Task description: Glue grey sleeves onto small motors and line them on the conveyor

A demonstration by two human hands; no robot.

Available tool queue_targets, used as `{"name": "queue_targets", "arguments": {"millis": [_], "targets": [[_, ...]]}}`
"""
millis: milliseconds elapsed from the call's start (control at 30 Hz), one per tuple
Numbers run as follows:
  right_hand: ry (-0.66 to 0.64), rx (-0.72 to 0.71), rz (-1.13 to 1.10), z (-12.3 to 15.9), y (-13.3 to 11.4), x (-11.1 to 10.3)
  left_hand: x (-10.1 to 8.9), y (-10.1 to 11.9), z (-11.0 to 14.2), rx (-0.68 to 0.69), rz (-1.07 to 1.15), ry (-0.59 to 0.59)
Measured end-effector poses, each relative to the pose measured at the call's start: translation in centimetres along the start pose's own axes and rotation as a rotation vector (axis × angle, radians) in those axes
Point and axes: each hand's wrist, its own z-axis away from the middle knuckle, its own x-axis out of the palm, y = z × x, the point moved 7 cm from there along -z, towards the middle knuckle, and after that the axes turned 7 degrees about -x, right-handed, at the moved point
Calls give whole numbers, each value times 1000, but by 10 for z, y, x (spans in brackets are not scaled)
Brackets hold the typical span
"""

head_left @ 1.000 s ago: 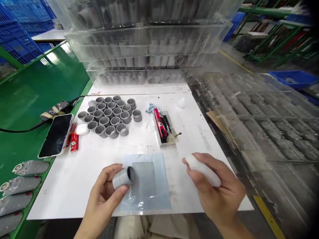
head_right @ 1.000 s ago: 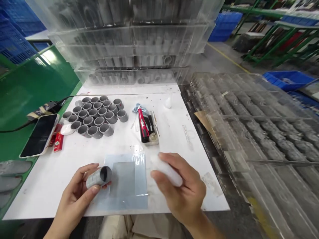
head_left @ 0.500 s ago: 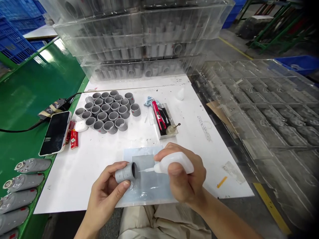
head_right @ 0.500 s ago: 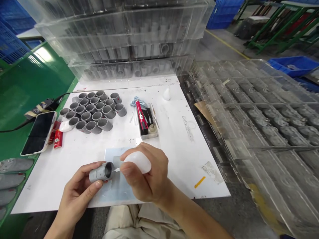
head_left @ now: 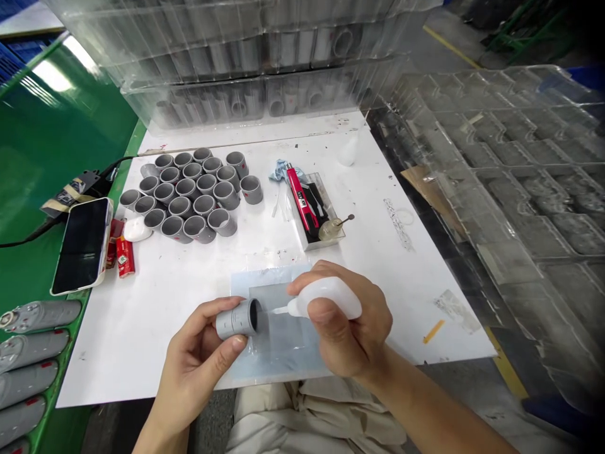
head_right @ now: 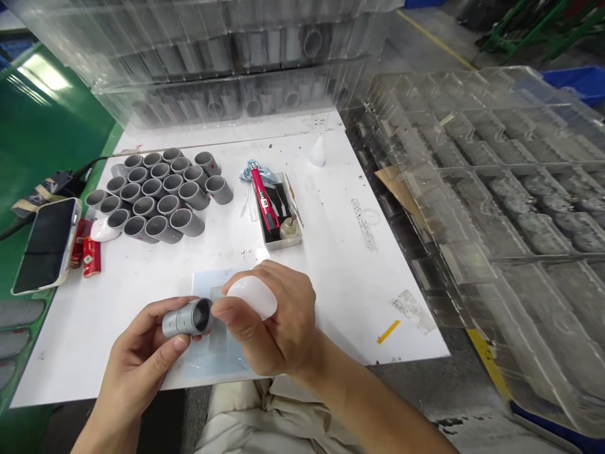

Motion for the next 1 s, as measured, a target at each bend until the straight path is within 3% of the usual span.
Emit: {"name": "queue_targets", "arguments": {"millis": [633,867,1000], "targets": [[-12,-39,44,7,0,3,-3,0,-1,36,-95,-8],[7,-28,5,5,1,2,-1,1,-1,47,-36,4],[78,72,-47,17,5,-10,2,5,0,88,-6,-17]]}}
